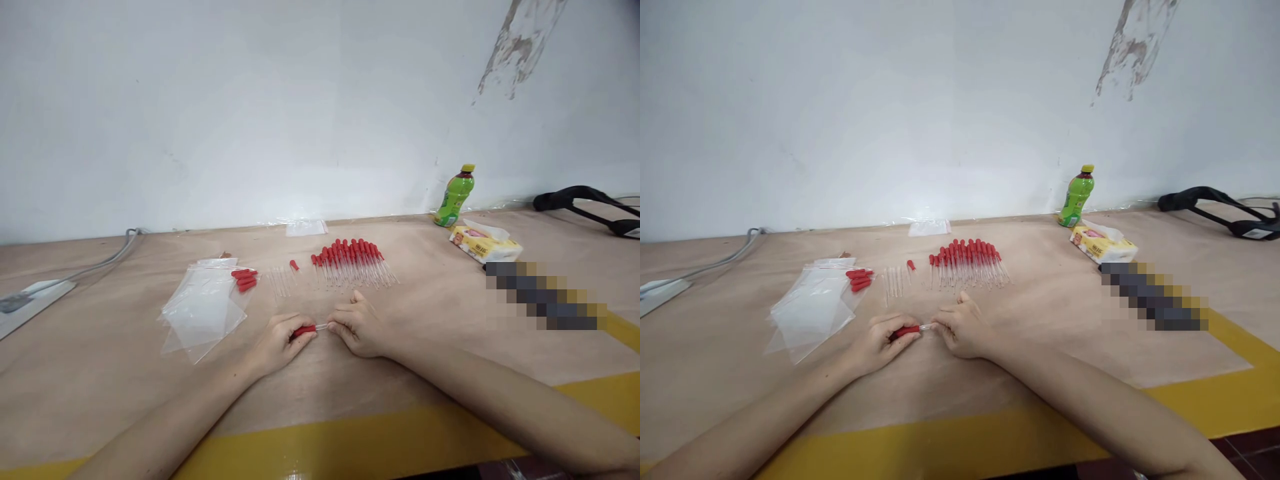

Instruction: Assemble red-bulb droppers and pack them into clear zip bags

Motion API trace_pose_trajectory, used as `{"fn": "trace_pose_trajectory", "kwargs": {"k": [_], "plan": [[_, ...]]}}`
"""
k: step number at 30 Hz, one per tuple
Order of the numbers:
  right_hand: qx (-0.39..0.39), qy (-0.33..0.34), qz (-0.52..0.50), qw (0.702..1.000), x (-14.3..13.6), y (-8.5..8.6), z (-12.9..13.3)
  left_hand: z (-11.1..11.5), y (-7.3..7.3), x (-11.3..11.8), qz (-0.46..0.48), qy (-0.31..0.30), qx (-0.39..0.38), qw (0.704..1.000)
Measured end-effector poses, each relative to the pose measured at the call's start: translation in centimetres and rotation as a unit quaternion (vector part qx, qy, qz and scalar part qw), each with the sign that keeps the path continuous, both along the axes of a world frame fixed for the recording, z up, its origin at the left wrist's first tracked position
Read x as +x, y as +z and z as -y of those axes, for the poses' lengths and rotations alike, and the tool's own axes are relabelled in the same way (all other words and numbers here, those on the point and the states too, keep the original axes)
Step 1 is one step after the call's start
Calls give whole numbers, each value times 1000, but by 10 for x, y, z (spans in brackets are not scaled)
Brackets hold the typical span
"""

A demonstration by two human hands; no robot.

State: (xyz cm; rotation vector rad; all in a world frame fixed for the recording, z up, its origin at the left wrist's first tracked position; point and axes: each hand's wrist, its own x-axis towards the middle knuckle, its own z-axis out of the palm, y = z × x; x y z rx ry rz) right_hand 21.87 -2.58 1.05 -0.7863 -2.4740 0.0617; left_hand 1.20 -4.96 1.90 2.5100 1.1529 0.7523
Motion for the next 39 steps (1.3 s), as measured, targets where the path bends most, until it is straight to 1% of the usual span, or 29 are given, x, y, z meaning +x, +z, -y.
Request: {"fn": "trace_pose_trajectory", "kwargs": {"k": [7,10,12,14,16,18,19,20,21,23,25,26,28,30,34,36,39], "plan": [[-52,-5,14,999,-5,2,3,-2,0,-3,-31,-26,24,999],[-71,-10,13,997,-7,8,5,-6,5,-5,-46,-35,54,997],[-92,-10,12,996,-7,15,6,-10,9,-9,-54,-27,74,995],[-139,-15,15,990,-7,23,4,-16,13,-16,-58,6,99,993],[-207,-38,5,978,-8,30,-3,-24,14,-28,-58,76,139,986],[-261,-97,-23,960,-12,35,-17,-34,13,-44,-55,170,184,967],[-272,-135,-40,952,-16,37,-26,-38,12,-52,-54,212,201,955],[-268,-178,-52,945,-20,38,-36,-42,11,-60,-54,246,212,944],[-245,-224,-57,942,-26,38,-46,-46,11,-67,-54,271,218,936],[-190,-308,-44,931,-39,38,-66,-50,10,-77,-58,299,217,927],[-150,-366,-8,919,-52,36,-82,-52,10,-83,-71,312,215,923],[-138,-381,7,914,-57,34,-88,-52,10,-84,-82,319,216,919],[-123,-393,20,911,-64,30,-97,-52,8,-87,-105,331,219,912],[-118,-393,24,911,-66,27,-101,-54,6,-89,-115,333,213,911],[-110,-391,38,913,-67,24,-100,-60,2,-94,-97,330,171,923],[-100,-373,41,921,-71,24,-96,-63,0,-95,-84,330,154,928],[-93,-331,41,938,-85,24,-90,-66,0,-95,-77,331,141,930]]}}
